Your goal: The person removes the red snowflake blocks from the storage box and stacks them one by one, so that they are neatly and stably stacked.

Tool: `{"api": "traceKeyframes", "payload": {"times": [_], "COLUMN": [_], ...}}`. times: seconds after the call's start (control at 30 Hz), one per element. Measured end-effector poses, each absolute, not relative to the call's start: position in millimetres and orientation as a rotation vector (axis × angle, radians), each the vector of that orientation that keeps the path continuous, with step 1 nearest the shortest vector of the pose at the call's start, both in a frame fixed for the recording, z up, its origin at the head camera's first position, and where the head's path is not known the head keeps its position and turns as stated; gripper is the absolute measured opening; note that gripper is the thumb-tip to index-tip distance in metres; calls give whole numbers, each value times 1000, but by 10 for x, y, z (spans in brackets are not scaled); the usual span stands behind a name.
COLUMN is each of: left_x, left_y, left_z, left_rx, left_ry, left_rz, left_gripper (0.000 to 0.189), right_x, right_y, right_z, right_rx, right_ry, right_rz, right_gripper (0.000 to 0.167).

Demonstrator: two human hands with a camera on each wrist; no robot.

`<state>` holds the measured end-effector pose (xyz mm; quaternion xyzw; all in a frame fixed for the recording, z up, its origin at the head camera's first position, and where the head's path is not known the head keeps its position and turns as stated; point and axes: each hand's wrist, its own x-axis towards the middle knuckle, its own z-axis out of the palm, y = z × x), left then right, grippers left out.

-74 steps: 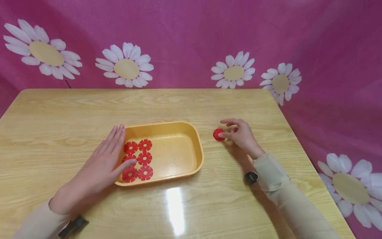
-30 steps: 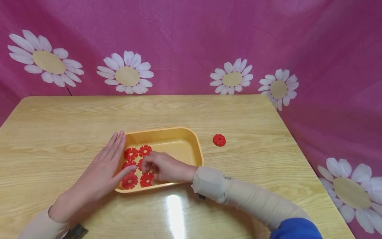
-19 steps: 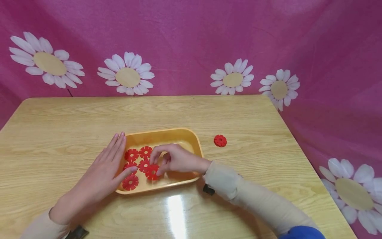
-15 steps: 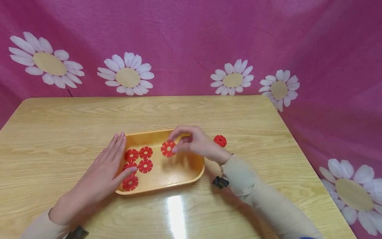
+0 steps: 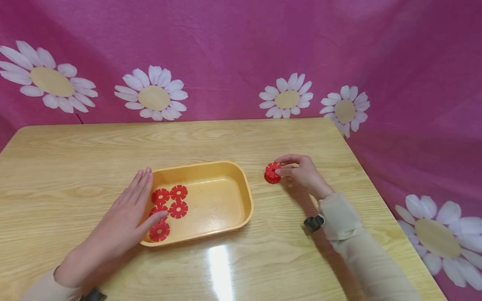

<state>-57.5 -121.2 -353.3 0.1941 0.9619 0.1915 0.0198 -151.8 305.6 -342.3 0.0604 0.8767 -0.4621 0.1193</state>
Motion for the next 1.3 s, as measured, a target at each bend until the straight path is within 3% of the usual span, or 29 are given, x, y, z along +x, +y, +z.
{"api": "traceKeyframes", "payload": {"times": [0.33,0.57,0.8,1.1,1.3], "left_x": [-519,-629,-700,-662,-620], "left_y": [-1228,-1235,-1230,-1232,-1248], "left_z": [-3557,-3507,-3478,-3525,-3543], "left_rx": [587,620,643,629,621], "left_ry": [2974,2982,2983,2970,2960], "left_rz": [601,590,605,594,593], "left_gripper": [98,98,98,97,98], "right_x": [-1491,-1478,-1431,-1211,-1149], "right_y": [2982,2731,2074,1232,990], "right_z": [-3441,-3170,-2992,-3295,-3496], "right_rx": [156,-112,-401,-789,-835], "right_ry": [2658,2748,2573,2371,2328], "right_rz": [-1297,-1424,-1603,-1438,-1241], "right_gripper": [38,33,29,24,33]}}
